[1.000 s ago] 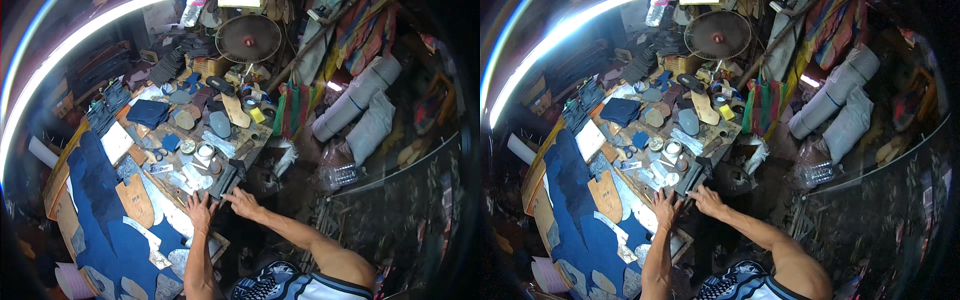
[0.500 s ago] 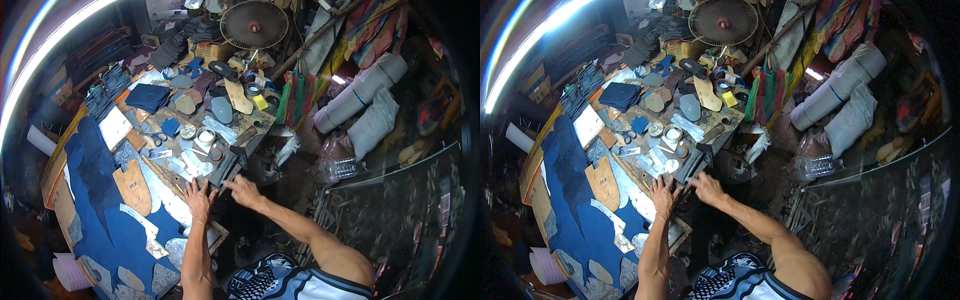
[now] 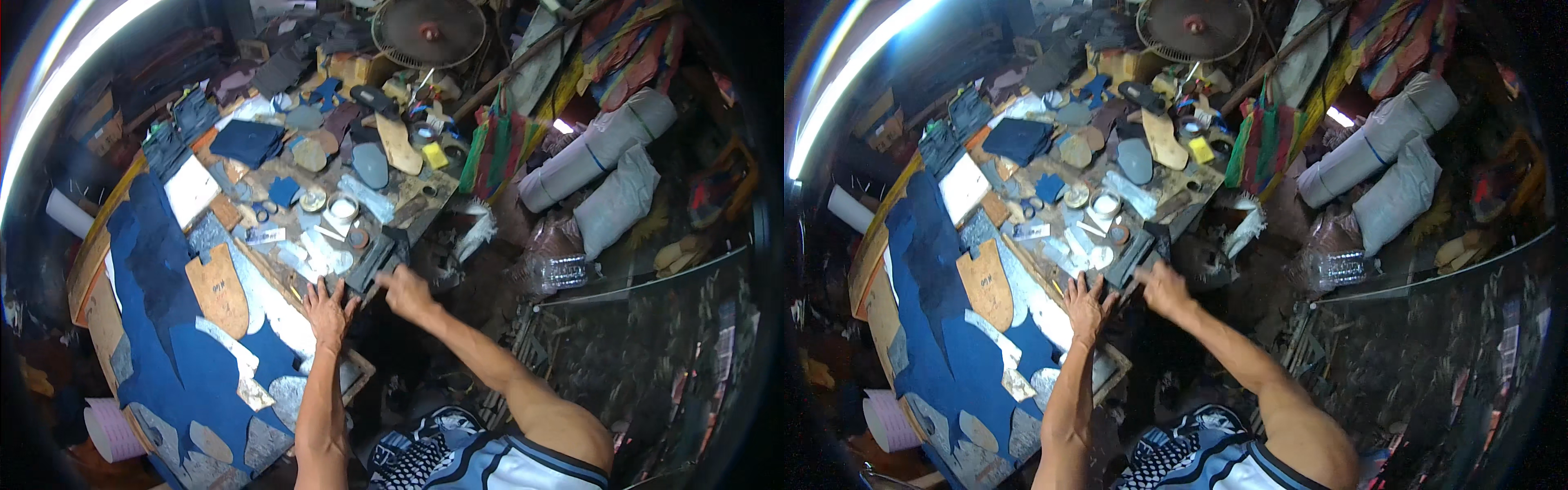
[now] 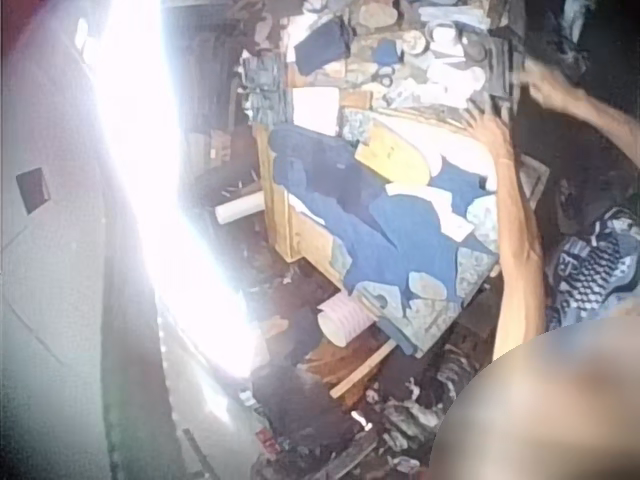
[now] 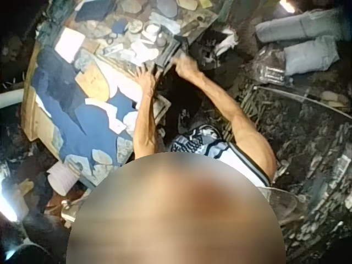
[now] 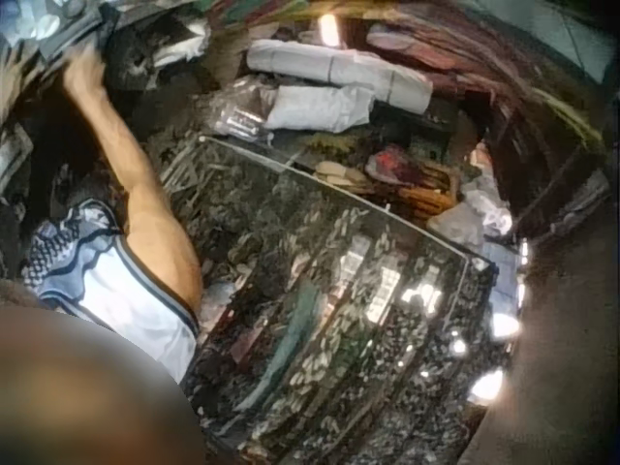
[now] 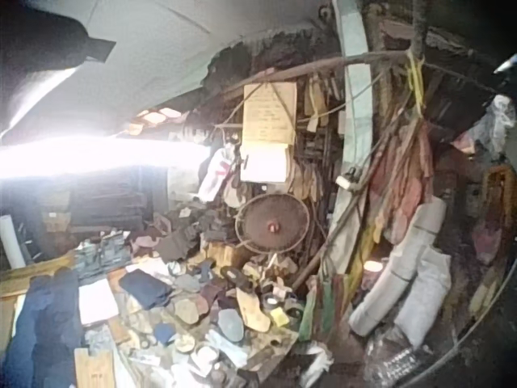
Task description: Cutting out leather shapes using a handheld blade and a template.
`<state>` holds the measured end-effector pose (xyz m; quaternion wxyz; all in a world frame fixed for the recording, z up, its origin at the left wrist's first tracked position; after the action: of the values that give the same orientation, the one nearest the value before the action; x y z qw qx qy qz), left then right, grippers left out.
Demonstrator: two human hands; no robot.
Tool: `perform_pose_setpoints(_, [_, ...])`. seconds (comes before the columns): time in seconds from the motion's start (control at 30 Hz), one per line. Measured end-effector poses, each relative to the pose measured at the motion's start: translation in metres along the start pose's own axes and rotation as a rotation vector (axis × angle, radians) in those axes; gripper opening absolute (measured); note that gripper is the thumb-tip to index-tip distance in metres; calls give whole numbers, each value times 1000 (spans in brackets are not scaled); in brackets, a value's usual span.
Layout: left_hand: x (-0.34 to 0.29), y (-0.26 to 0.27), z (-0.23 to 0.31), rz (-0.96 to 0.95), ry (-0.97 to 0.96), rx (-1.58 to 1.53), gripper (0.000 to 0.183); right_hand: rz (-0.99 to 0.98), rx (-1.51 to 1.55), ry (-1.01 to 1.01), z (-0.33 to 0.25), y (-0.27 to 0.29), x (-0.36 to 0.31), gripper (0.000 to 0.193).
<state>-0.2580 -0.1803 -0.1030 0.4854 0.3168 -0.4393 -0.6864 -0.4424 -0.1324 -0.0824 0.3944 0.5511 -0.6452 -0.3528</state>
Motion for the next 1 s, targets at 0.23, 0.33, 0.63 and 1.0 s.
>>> perform_pose_setpoints(0.23, [14,17,7,105,-68,46,59,-109,-24,-29,-8,13,19,46])
perform_pose_setpoints(0.33, [17,8,3,85,-65,74,61,-26,74,25,-4,10,18,45])
perform_pose_setpoints(0.63, [8,0,-2,22,-35,77,64,-118,40,55,-25,0,-6,42])
perform_pose_setpoints(1.0, [11,2,2,-5,-8,54,61,-65,-5,-118,-1,16,11,42])
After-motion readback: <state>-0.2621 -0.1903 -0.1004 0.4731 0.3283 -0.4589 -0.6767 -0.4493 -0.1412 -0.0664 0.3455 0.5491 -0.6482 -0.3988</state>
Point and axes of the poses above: each hand's wrist, its own x-axis towards the middle knuckle, its own y-axis out of the back of the hand, z = x × y, the point moved 9 cm from there along x, towards the middle knuckle, and after that the axes turned 3 degrees about z, right-handed, at the moved point
